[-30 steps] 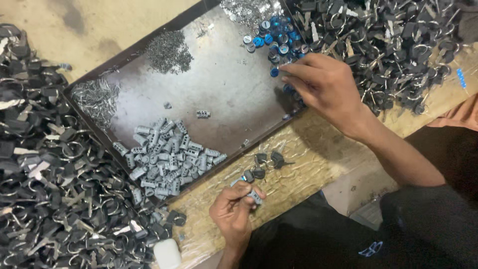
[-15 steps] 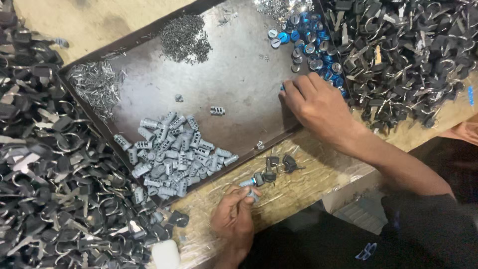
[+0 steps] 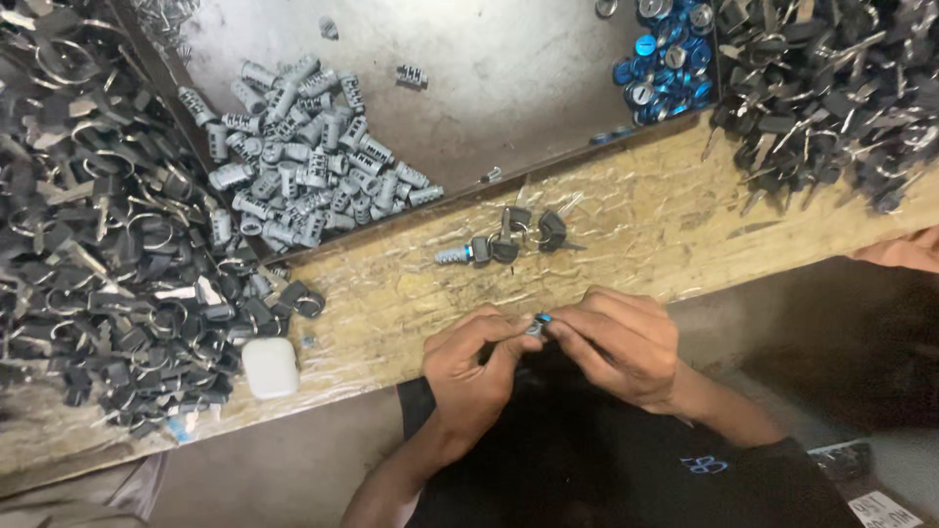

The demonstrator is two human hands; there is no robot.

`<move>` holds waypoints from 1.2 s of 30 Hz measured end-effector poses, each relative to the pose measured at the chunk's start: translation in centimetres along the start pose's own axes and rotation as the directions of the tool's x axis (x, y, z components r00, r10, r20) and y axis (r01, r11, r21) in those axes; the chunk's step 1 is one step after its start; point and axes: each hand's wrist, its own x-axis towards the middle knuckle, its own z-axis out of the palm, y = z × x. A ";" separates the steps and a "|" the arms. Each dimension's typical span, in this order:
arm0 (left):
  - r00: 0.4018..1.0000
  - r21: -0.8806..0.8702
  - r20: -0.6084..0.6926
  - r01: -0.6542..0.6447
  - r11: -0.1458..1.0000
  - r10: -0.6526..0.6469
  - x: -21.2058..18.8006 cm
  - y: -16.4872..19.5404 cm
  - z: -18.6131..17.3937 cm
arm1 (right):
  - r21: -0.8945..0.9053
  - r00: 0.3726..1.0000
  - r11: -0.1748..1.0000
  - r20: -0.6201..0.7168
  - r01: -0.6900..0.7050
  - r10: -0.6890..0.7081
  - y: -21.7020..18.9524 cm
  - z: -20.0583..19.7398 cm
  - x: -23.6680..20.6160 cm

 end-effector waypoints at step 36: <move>0.973 0.234 -0.214 -0.038 0.972 0.089 4.4 0.4 -2.7 | -0.255 0.986 0.960 -0.144 -0.115 0.080 0.5 3.7 2.8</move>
